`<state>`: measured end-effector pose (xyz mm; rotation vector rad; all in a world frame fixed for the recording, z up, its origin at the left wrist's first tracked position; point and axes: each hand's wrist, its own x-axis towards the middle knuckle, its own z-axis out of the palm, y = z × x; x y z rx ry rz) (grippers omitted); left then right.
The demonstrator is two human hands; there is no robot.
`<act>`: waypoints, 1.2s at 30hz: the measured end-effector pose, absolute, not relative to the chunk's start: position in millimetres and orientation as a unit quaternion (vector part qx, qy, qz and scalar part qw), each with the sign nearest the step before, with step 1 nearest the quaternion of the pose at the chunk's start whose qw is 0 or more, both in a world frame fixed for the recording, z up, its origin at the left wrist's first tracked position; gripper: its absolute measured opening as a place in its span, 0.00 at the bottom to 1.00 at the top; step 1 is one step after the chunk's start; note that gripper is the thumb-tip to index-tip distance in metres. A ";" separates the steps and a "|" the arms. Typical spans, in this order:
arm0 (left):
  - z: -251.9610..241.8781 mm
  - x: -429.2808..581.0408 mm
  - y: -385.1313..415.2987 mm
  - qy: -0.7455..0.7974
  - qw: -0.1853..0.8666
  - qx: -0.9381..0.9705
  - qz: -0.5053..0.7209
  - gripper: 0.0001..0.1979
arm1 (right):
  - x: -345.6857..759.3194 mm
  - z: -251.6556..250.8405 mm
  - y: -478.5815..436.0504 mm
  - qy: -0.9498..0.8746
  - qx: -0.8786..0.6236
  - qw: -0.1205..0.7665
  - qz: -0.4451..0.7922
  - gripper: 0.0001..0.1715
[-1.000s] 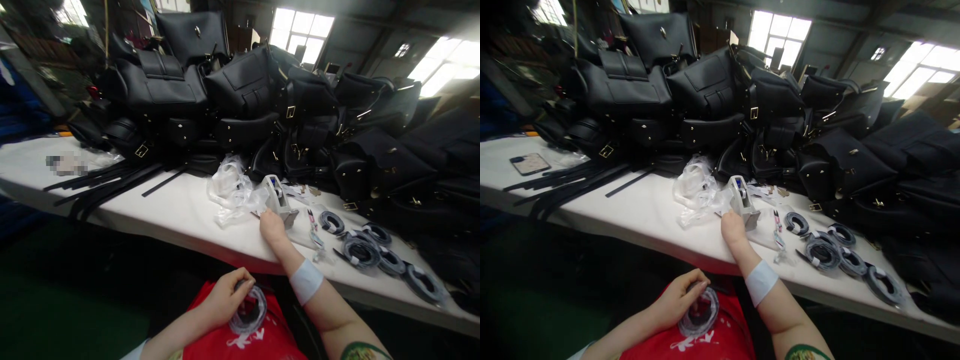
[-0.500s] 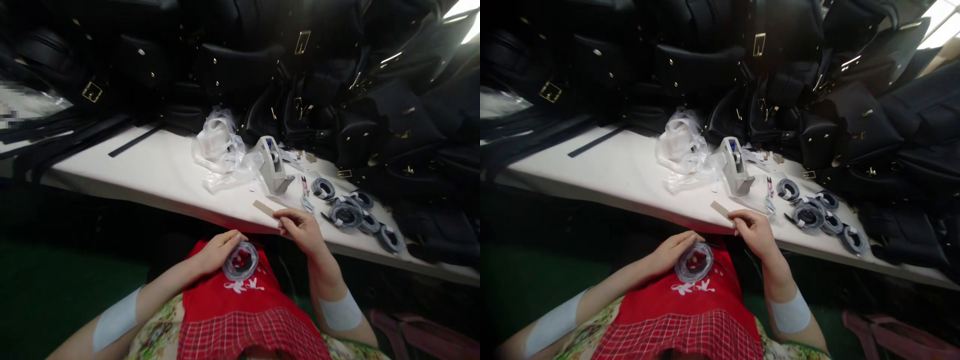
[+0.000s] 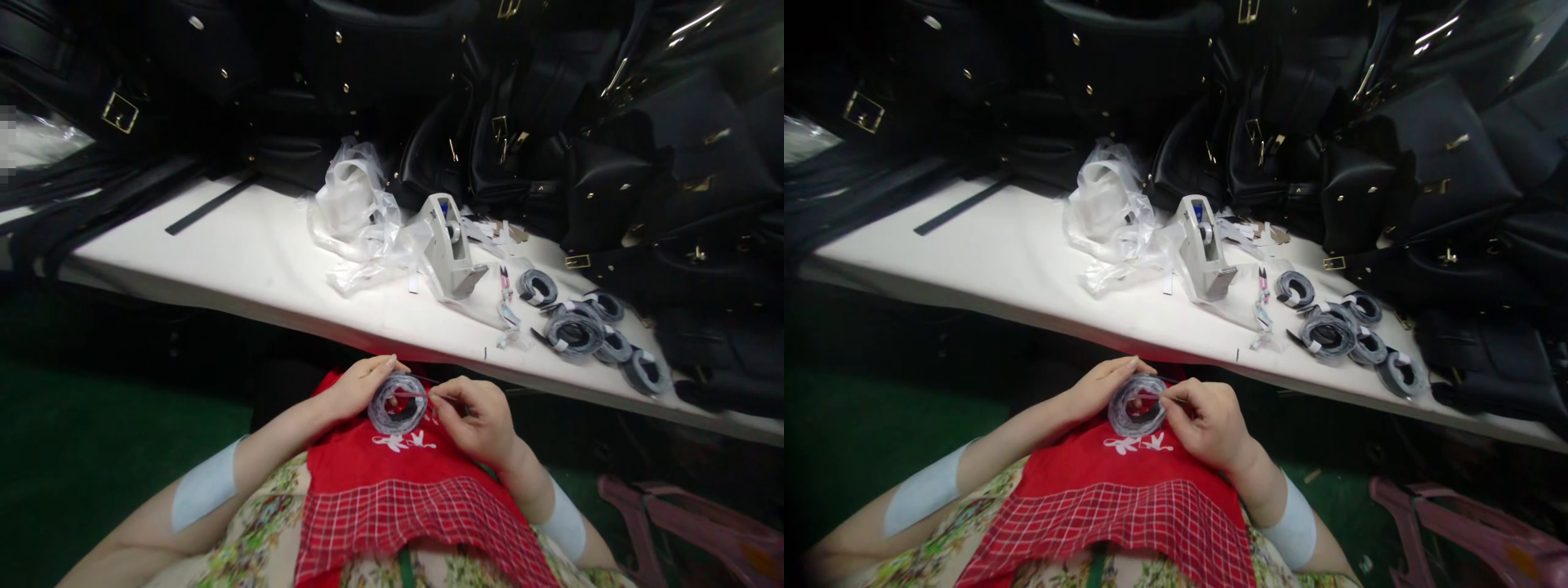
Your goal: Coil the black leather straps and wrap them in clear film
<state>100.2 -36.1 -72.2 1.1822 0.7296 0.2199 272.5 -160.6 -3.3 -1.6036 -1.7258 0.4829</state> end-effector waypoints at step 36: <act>-35.7 108.0 -49.8 0.247 0.599 0.755 0.102 0.15 | 278.9 -34.7 -130.6 -0.461 -0.671 0.380 0.439 0.18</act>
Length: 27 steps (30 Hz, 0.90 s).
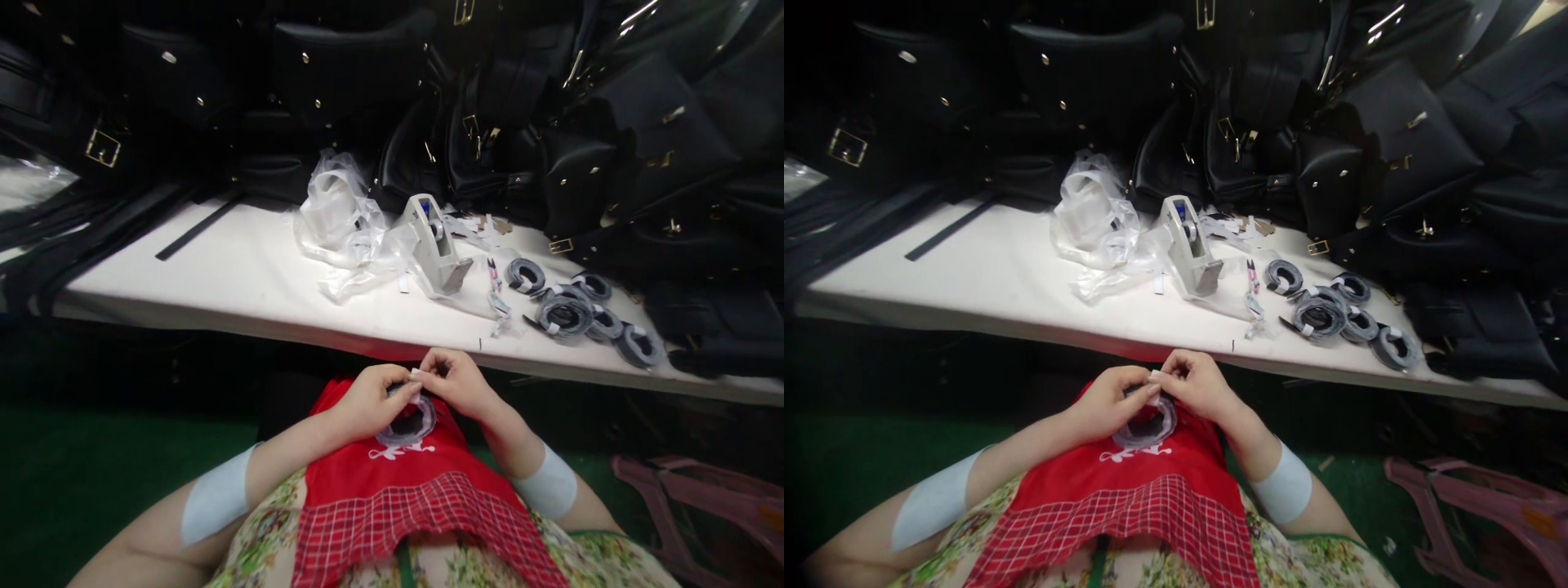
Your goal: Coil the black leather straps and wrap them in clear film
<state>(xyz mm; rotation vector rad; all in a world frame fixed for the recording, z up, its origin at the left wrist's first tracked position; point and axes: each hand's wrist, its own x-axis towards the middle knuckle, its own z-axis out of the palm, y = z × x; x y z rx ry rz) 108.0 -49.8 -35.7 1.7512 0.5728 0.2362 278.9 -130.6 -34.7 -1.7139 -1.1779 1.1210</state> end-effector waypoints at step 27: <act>-21.9 118.6 -59.5 0.304 0.764 0.567 0.048 0.14 | 281.0 -22.8 -146.3 -0.432 -0.630 0.394 0.512 0.12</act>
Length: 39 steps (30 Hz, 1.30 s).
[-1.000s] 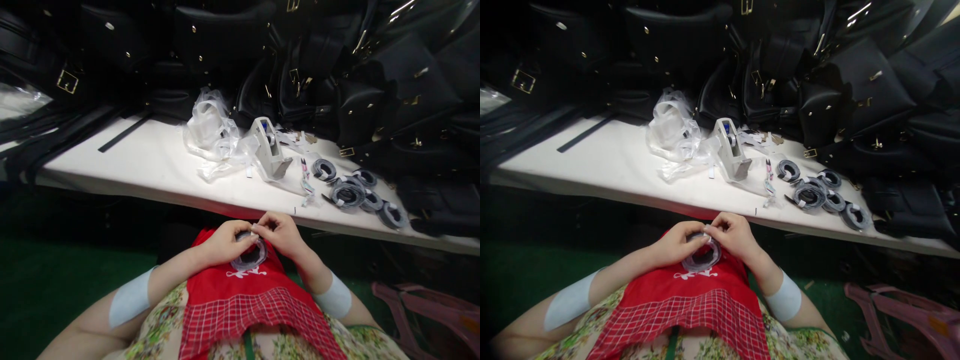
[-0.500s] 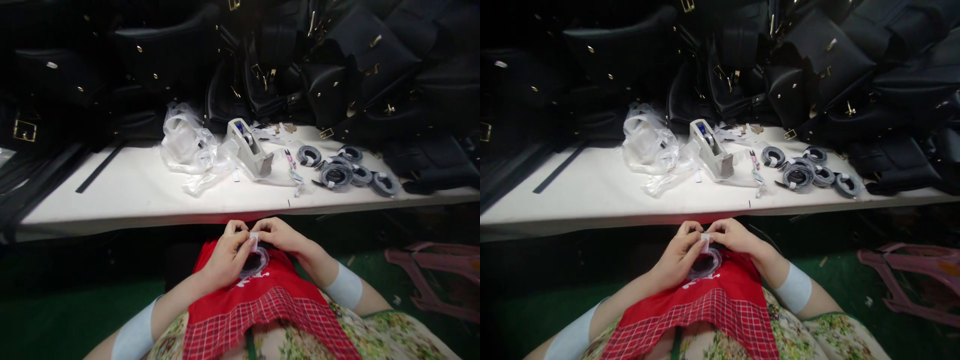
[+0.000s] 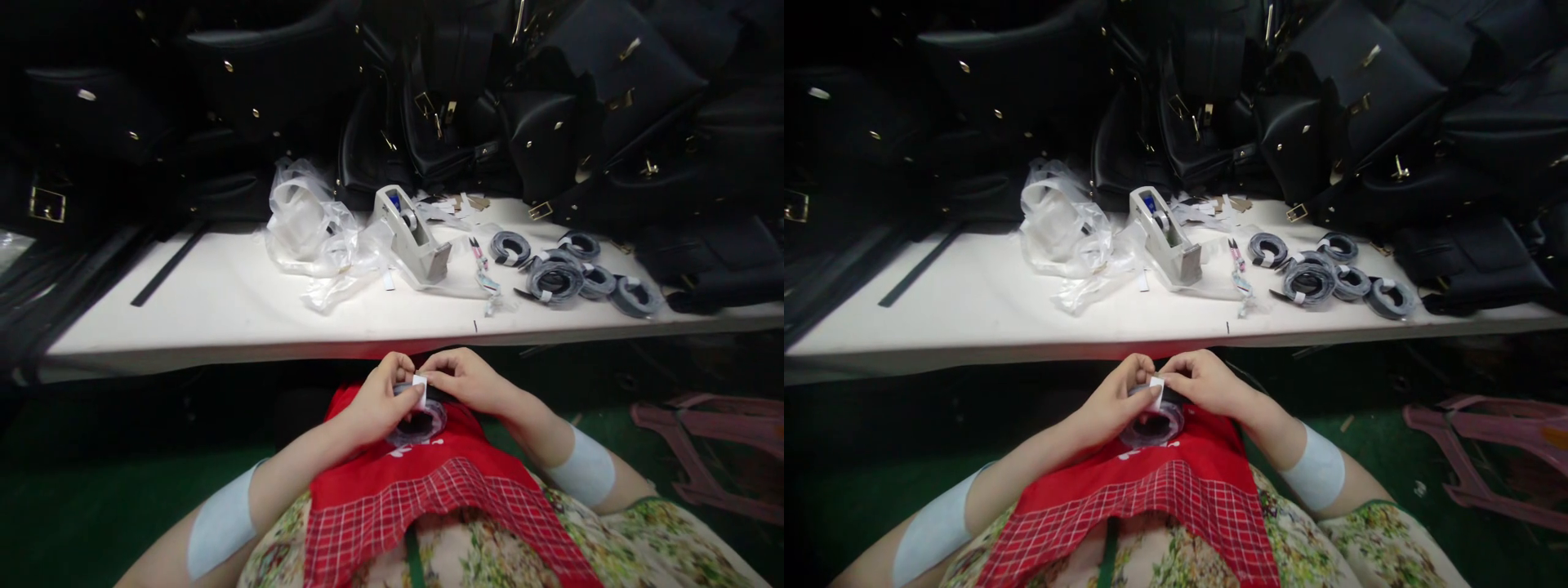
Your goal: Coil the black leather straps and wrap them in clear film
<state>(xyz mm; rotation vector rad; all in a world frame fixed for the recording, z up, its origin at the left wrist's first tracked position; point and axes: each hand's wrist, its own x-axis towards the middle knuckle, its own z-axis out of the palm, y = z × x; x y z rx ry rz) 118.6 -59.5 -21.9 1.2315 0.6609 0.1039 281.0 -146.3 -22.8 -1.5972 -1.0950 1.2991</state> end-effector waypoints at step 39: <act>-31.7 127.9 -12.1 0.265 0.843 0.453 0.116 0.18 | 271.9 -26.2 -138.9 -0.742 -0.618 0.260 0.024 0.30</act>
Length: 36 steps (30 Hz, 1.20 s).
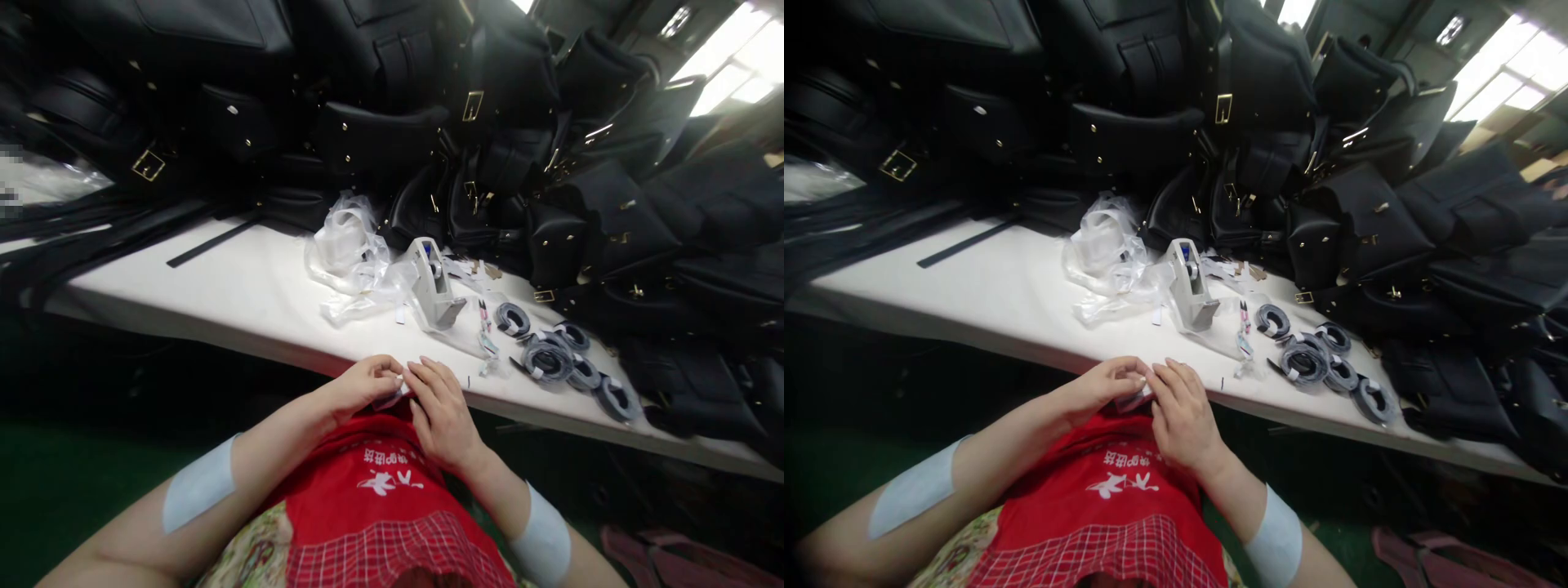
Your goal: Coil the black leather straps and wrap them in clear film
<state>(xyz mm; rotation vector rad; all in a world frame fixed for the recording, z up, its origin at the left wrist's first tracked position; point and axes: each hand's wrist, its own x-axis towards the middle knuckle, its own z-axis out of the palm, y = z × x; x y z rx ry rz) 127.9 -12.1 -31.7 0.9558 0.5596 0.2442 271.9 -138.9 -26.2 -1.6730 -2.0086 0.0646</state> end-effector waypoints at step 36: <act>-33.9 125.4 -23.9 0.260 0.834 0.468 0.134 0.21 | 397.1 -41.2 -50.6 -0.305 -0.725 0.533 0.314 0.25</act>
